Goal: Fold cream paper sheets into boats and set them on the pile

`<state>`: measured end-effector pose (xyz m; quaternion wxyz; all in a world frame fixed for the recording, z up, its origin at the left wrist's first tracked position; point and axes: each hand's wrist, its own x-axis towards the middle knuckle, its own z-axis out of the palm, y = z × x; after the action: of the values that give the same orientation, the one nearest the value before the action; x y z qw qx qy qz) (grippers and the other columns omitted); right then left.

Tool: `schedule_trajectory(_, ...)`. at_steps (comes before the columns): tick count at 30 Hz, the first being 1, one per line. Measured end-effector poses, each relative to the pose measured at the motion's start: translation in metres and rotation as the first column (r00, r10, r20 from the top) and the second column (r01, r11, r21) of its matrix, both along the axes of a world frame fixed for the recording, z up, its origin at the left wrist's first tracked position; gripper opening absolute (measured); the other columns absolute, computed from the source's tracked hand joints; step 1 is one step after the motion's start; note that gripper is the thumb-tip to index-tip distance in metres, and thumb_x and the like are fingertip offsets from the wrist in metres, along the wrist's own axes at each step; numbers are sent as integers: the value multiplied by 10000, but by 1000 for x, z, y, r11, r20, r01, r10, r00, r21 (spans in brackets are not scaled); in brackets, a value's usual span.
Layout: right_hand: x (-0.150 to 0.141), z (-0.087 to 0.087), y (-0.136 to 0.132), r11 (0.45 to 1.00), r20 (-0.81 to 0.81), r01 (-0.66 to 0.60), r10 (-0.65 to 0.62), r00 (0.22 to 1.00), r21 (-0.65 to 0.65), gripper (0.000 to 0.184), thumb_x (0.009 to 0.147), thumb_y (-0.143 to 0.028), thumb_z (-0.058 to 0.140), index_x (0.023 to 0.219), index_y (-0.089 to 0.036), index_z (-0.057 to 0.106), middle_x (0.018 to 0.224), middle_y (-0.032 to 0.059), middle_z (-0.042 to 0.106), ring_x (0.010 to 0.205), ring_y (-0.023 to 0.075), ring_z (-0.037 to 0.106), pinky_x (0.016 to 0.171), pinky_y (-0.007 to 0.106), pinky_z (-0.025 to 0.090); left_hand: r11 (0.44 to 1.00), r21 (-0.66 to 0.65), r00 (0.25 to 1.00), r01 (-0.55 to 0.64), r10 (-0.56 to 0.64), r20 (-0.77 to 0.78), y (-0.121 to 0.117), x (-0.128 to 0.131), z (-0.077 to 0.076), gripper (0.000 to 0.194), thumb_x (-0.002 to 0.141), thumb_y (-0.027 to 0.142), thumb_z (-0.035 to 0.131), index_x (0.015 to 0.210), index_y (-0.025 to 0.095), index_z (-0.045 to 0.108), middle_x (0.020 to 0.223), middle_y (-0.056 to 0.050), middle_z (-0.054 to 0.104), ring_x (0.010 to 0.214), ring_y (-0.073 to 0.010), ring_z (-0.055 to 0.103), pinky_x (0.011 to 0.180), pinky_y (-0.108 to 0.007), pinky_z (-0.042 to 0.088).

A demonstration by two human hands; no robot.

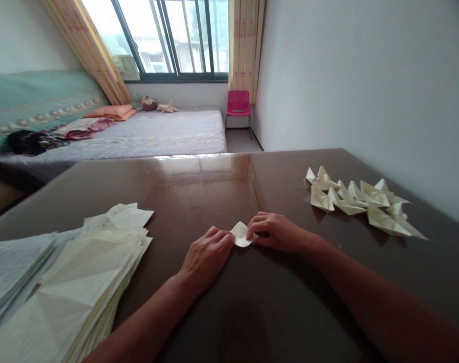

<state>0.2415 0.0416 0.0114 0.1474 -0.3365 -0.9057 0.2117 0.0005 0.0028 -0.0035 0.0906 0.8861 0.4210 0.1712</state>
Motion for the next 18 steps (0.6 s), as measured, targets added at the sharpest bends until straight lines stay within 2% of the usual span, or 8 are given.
schedule_trajectory(5, -1, -9, 2, 984, -26, 145, -148, 989, -106, 204, 887, -354, 549, 889, -212, 696, 854, 31, 672, 833, 154, 571, 732, 250, 399, 986, -117, 978, -121, 138, 156, 12, -1, -8, 244, 947, 340, 417, 1056, 275, 626, 990, 14, 680, 908, -155, 575, 816, -277, 462)
schedule_trajectory(9, -9, -18, -2, 931, 28, 355, -354, 935, -89, 188, 902, -343, 503, 934, -209, 631, 858, 34, 647, 786, 146, 570, 691, 244, 377, 966, -182, 951, -183, 220, 215, 17, 0, -12, 256, 932, 352, 442, 1093, 280, 628, 990, 9, 681, 899, -157, 605, 817, -280, 466)
schedule_trajectory(12, -15, -17, -7, 899, 67, 435, -431, 900, -48, 158, 871, -348, 541, 946, -215, 582, 835, 20, 630, 747, 139, 558, 649, 235, 348, 966, -160, 956, -205, 233, 179, 17, 2, -11, 254, 933, 329, 431, 1085, 268, 625, 1026, -2, 668, 939, -168, 599, 841, -291, 460)
schedule_trajectory(16, -21, -10, -13, 898, 102, 438, -439, 893, 31, 150, 881, -356, 524, 953, -230, 563, 770, -6, 617, 694, 130, 528, 615, 237, 302, 965, -100, 967, -241, 247, 56, 13, 8, -8, 280, 948, 322, 388, 1114, 263, 605, 990, -24, 639, 938, -184, 582, 825, -305, 461)
schedule_trajectory(18, -24, -6, -16, 900, 124, 429, -436, 891, 78, 149, 899, -355, 497, 946, -232, 567, 769, -5, 618, 699, 133, 524, 622, 245, 291, 964, -74, 967, -256, 255, -22, 11, 10, -6, 300, 953, 317, 374, 1165, 301, 586, 963, -21, 611, 929, -184, 572, 781, -294, 466)
